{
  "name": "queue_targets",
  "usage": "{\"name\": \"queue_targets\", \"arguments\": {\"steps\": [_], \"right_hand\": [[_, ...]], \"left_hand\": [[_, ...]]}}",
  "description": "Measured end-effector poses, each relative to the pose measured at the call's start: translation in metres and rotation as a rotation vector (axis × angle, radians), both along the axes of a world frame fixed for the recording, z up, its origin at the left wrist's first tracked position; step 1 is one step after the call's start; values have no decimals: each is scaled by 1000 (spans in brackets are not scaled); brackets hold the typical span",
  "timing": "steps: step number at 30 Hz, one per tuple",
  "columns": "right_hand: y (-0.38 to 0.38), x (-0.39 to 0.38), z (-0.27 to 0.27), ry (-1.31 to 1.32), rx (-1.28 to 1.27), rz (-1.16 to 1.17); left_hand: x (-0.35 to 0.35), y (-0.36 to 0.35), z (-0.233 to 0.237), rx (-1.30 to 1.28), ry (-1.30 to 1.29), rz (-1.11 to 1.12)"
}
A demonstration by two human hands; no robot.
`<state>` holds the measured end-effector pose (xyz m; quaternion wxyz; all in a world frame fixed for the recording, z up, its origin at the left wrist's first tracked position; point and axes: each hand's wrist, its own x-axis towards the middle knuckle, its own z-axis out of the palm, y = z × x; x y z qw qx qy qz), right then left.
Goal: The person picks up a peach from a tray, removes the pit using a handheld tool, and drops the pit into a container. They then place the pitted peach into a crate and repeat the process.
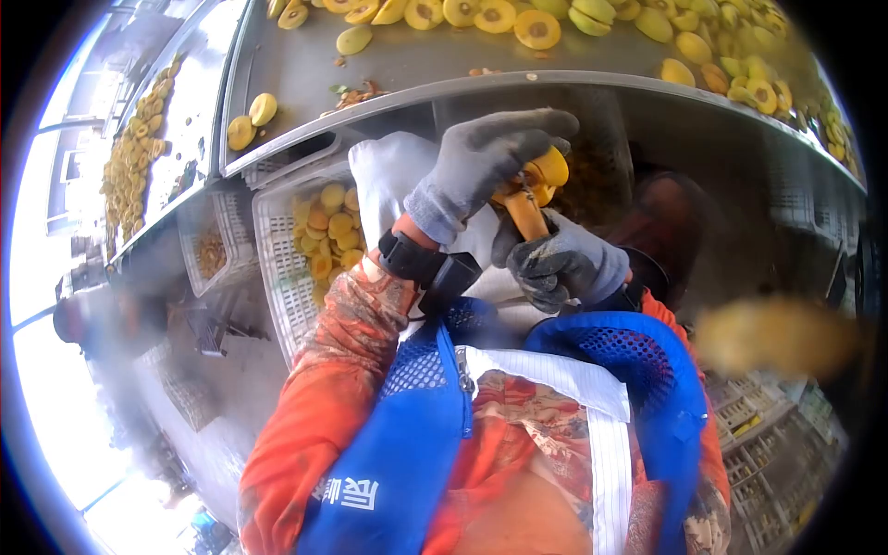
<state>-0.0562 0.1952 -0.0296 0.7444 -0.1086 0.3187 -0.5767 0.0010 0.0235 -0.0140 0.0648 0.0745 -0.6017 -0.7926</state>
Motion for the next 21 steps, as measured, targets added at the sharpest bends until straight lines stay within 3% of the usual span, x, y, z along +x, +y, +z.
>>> {"name": "queue_targets", "arguments": {"steps": [2, 3, 4, 5, 6, 7, 8, 9, 10, 11, 13, 15, 16, 18, 19, 20, 21], "right_hand": [[-5, -1, 10, -45, -65, 7], [-8, -3, 15, -69, -101, 22], [-5, -9, 27, 143, 49, 50], [2, -12, 15, -10, -45, -40], [6, -16, 5, 140, 9, -95], [8, -21, -7, 289, 62, -151], [9, -23, -36, 788, 37, -236], [9, -23, -59, 1281, 4, -319], [9, -25, -56, 1760, 548, 133], [10, -26, -60, 1685, 534, 96], [10, -34, -69, 1543, 511, 34], [0, -36, -68, 1514, 534, 34], [-6, -40, -68, 1524, 539, 55], [-16, -45, -67, 1507, 551, 82], [-18, -48, -69, 1507, 537, 77], [-18, -49, -72, 1508, 524, 71], [-19, -51, -74, 1510, 513, 63]], "left_hand": [[-4, -6, -24, 174, 50, 113], [-7, -11, -51, 358, 92, 330], [2, -23, -43, 318, 43, 368], [21, -41, -31, 278, -8, 405], [46, -60, -24, 200, 7, 427], [72, -80, -17, -149, -20, 423], [99, -99, -9, -497, -53, 448], [125, -120, 0, -1114, -141, 421], [164, -150, -19, -885, -417, 333], [179, -167, -24, -641, -677, 241], [171, -205, -11, -1656, -1012, -312], [121, -234, -8, -1115, -804, 429], [90, -260, -19, -1764, -519, 277], [15, -320, -69, -1064, -365, 570], [-32, -294, -50, -893, -496, 580], [-60, -318, -73, -1156, -464, 546], [-87, -315, -77, -1295, -651, 535]]}}
